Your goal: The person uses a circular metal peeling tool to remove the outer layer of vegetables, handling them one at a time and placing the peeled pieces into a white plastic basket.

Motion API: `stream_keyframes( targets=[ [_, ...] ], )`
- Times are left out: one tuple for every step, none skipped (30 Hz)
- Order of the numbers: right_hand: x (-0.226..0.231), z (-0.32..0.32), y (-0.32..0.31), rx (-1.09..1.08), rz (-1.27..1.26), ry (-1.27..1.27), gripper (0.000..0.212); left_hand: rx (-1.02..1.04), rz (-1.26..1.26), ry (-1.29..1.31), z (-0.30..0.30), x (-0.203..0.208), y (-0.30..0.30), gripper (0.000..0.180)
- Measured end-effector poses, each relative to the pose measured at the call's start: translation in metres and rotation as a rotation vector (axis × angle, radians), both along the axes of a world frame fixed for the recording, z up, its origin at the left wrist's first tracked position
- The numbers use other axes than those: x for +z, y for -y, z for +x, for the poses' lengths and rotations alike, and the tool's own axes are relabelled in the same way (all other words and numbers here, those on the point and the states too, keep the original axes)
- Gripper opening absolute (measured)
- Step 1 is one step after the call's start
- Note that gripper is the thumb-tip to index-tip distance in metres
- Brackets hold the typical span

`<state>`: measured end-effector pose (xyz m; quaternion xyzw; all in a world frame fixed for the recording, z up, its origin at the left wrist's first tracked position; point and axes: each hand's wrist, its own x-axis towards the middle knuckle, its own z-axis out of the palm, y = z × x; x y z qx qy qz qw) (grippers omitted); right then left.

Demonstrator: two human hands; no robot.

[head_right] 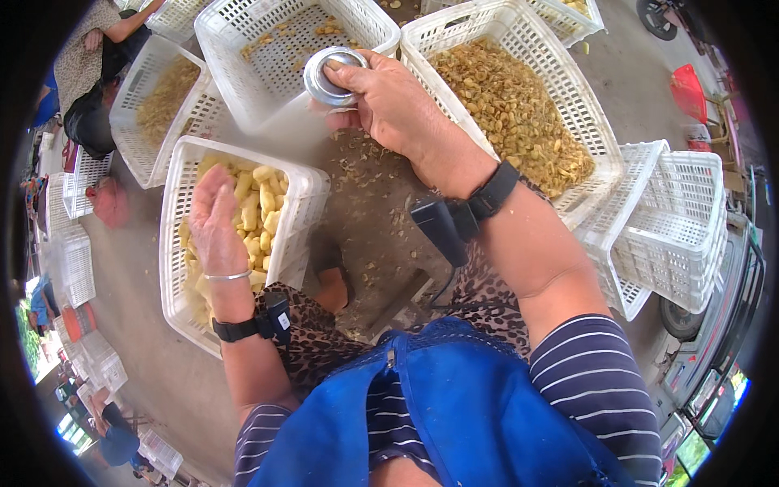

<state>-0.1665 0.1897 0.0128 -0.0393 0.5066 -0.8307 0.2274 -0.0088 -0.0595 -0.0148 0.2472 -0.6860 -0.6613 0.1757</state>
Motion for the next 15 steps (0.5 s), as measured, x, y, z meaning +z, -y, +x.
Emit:
stream_keyframes(
  targets=[
    [0.001, -0.001, 0.000, -0.009, -0.016, 0.004, 0.027, -0.034, 0.035, 0.000, -0.003, 0.000, -0.009, 0.037],
    [0.002, -0.002, -0.002, -0.021, -0.026, 0.008, 0.027, -0.071, 0.077, 0.000, -0.007, -0.001, -0.019, 0.034],
    [0.003, -0.002, -0.002, -0.045, -0.008, 0.005, 0.028, -0.138, 0.090, -0.003, -0.015, -0.003, -0.025, 0.032],
    [0.001, -0.004, -0.002, -0.044, -0.006, 0.001, 0.028, -0.171, 0.100, -0.012, -0.017, -0.005, -0.029, 0.031],
    [-0.001, -0.006, -0.002, -0.041, -0.007, -0.001, 0.028, -0.202, 0.108, -0.020, -0.019, -0.006, -0.032, 0.030],
    [-0.005, -0.007, 0.000, -0.038, -0.006, -0.004, 0.029, -0.234, 0.116, -0.028, -0.021, -0.008, -0.035, 0.028],
    [-0.008, -0.009, 0.002, 0.002, -0.023, -0.016, 0.031, -0.245, 0.162, -0.022, -0.020, -0.005, -0.037, 0.029],
    [-0.011, -0.010, 0.003, 0.025, -0.030, -0.022, 0.032, -0.244, 0.175, -0.018, -0.021, -0.005, -0.040, 0.029],
    [-0.011, -0.010, 0.007, 0.054, -0.043, -0.031, 0.032, -0.238, 0.182, -0.017, -0.022, -0.005, -0.039, 0.029],
    [-0.011, -0.008, 0.011, 0.041, 0.001, -0.035, 0.032, -0.234, 0.193, -0.013, -0.022, -0.004, -0.039, 0.029],
    [-0.011, -0.005, 0.013, 0.044, 0.017, -0.037, 0.032, -0.232, 0.239, -0.031, -0.022, -0.006, -0.042, 0.029],
    [-0.007, -0.004, 0.018, 0.056, 0.023, -0.044, 0.032, -0.217, 0.288, -0.048, -0.021, -0.002, -0.041, 0.029],
    [-0.005, -0.002, 0.015, 0.052, 0.077, -0.047, 0.032, -0.210, 0.399, -0.060, -0.023, 0.000, -0.043, 0.029],
    [-0.005, 0.001, 0.012, 0.056, 0.131, -0.080, 0.032, -0.198, 0.493, -0.070, -0.025, 0.002, -0.045, 0.029],
    [-0.006, 0.002, 0.011, 0.059, 0.209, -0.178, 0.032, -0.184, 0.598, -0.090, -0.027, 0.003, -0.048, 0.029]
  ],
)
